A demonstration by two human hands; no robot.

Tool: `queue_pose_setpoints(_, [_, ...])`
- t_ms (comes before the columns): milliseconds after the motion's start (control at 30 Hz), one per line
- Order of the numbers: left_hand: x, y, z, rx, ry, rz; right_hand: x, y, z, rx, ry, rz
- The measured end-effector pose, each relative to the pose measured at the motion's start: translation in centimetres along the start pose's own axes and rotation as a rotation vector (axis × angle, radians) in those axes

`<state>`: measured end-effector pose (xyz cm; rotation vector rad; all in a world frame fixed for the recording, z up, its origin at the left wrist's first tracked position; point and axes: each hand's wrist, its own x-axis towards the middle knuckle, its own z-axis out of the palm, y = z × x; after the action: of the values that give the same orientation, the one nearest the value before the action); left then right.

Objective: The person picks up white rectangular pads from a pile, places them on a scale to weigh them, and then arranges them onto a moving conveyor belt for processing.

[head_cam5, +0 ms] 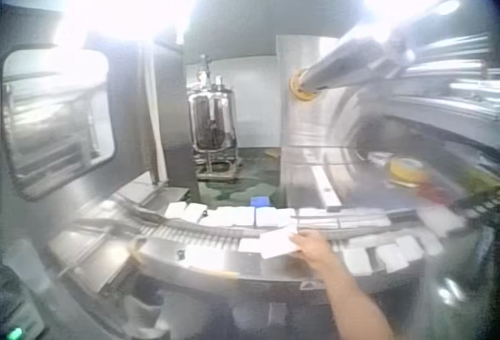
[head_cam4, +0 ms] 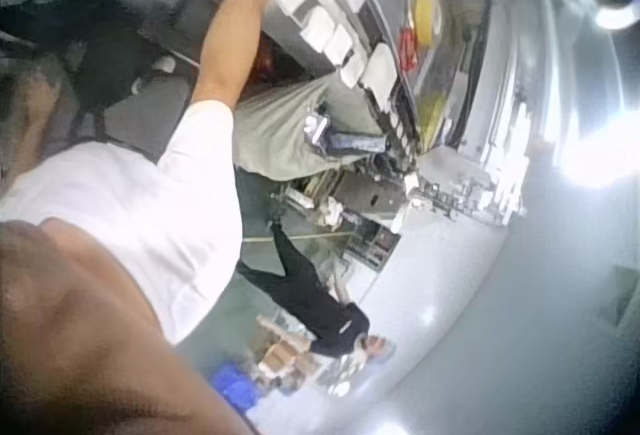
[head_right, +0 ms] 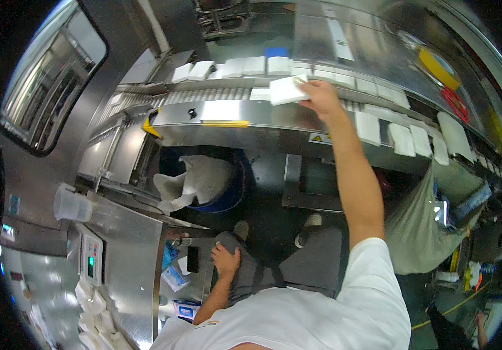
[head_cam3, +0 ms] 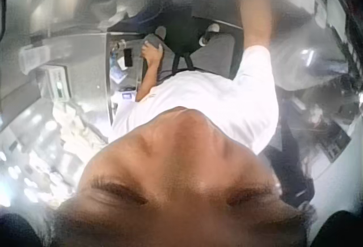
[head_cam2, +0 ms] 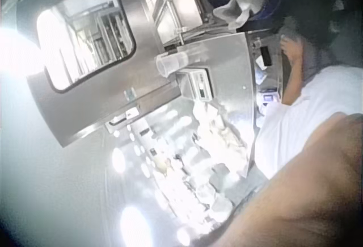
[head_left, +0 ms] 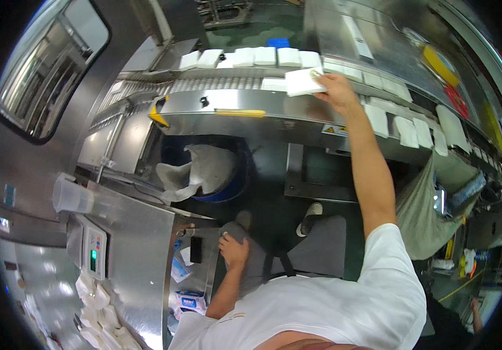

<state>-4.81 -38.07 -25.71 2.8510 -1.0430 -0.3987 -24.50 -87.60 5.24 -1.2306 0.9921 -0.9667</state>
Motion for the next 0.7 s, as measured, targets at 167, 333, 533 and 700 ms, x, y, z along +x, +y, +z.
queue_pose_setpoints(167, [0.0,-2.1,2.5,0.063,0.113,0.097,-0.9,0.3,2.1,0.111,-0.062,0.013])
queue_pose_setpoints(333, [0.2,-0.6,1.6,0.081,0.022,-0.018,-0.8,-0.5,2.4,0.089,0.034,0.001])
queue_pose_setpoints(533, [0.4,-1.1,2.3,0.077,0.061,0.038,-0.8,-0.5,1.7,0.073,0.099,-0.009])
queue_pose_setpoints(700, [0.7,-1.3,2.4,0.11,0.062,0.066,-0.1,-0.1,1.5,0.047,0.092,-0.012])
